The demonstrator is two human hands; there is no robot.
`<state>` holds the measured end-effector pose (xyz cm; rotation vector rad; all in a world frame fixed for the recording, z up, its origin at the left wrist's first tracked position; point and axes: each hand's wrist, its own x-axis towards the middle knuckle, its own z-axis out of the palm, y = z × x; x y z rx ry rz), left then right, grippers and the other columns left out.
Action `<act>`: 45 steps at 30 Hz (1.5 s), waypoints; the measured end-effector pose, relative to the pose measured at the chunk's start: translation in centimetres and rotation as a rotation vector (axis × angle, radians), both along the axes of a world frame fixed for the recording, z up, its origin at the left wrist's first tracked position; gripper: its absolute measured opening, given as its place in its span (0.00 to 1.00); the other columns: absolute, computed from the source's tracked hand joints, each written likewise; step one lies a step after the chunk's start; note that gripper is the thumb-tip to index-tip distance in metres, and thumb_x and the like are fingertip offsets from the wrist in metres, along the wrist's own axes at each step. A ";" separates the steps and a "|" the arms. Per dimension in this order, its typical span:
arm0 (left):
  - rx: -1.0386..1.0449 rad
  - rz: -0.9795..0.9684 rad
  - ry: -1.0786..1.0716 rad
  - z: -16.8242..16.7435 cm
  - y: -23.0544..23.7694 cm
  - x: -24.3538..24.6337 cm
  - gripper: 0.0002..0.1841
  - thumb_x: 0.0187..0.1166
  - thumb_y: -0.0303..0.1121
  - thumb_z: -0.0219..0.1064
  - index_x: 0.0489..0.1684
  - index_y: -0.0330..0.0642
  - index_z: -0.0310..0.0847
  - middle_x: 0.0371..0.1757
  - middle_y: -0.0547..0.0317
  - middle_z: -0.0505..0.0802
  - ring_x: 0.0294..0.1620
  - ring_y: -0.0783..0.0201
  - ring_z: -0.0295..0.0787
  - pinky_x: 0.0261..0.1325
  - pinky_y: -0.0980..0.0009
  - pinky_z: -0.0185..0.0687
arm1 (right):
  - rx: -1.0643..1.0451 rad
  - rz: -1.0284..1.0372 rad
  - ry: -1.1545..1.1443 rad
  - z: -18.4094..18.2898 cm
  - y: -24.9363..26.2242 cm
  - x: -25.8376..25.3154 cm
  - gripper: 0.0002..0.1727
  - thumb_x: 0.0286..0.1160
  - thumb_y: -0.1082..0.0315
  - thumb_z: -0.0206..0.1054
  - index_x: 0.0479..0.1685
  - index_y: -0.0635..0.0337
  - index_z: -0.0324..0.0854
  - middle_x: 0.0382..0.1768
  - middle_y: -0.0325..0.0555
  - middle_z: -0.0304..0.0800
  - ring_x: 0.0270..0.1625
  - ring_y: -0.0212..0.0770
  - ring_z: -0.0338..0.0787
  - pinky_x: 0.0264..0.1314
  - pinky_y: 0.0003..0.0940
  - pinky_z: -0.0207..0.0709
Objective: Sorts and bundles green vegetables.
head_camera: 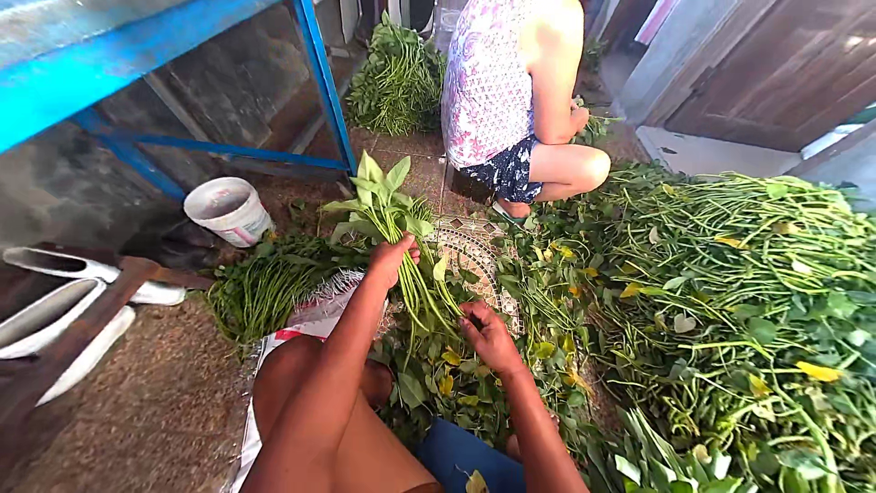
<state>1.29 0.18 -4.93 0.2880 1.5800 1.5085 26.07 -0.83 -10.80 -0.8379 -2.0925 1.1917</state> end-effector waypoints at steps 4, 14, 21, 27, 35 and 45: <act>-0.005 -0.072 -0.044 -0.2 -0.3 0.0 0.19 0.88 0.39 0.64 0.64 0.31 0.77 0.39 0.51 0.89 0.34 0.63 0.88 0.42 0.67 0.87 | 0.090 0.053 0.010 0.5 -0.1 -0.1 0.13 0.76 0.69 0.66 0.50 0.68 0.90 0.44 0.55 0.90 0.49 0.40 0.87 0.57 0.33 0.81; 0.214 -0.312 -0.110 1.8 -0.7 2.2 0.10 0.89 0.32 0.60 0.58 0.36 0.78 0.39 0.56 0.89 0.33 0.66 0.88 0.43 0.71 0.89 | -0.355 -0.005 0.100 4.4 0.3 -3.5 0.27 0.89 0.67 0.47 0.84 0.67 0.65 0.38 0.43 0.82 0.26 0.28 0.76 0.29 0.26 0.75; 0.289 -0.427 -0.130 2.5 -1.3 2.1 0.12 0.88 0.25 0.60 0.64 0.35 0.76 0.44 0.56 0.91 0.41 0.65 0.91 0.51 0.68 0.90 | -0.591 0.052 0.230 6.6 2.0 -3.6 0.10 0.90 0.65 0.50 0.50 0.61 0.74 0.25 0.32 0.73 0.18 0.25 0.71 0.23 0.21 0.73; 0.289 -0.144 -0.052 2.3 -0.9 1.3 0.09 0.86 0.30 0.64 0.59 0.42 0.78 0.37 0.61 0.89 0.31 0.68 0.87 0.39 0.72 0.88 | -0.414 0.005 -0.127 5.8 1.0 -1.6 0.10 0.77 0.67 0.70 0.47 0.64 0.81 0.34 0.43 0.88 0.31 0.33 0.87 0.37 0.31 0.84; 0.219 0.020 0.067 1.3 0.1 -1.4 0.12 0.86 0.29 0.63 0.63 0.36 0.76 0.39 0.57 0.87 0.33 0.65 0.87 0.42 0.69 0.89 | -0.444 -0.060 -0.725 -0.6 1.1 3.9 0.19 0.75 0.65 0.72 0.58 0.70 0.85 0.49 0.65 0.92 0.52 0.59 0.93 0.64 0.59 0.83; 0.264 -0.065 -0.008 0.7 -0.6 1.7 0.12 0.84 0.27 0.66 0.61 0.38 0.75 0.43 0.55 0.90 0.37 0.64 0.89 0.47 0.66 0.90 | -0.345 0.080 -0.195 5.5 2.7 0.5 0.29 0.89 0.59 0.58 0.84 0.65 0.67 0.63 0.58 0.87 0.59 0.43 0.91 0.66 0.41 0.85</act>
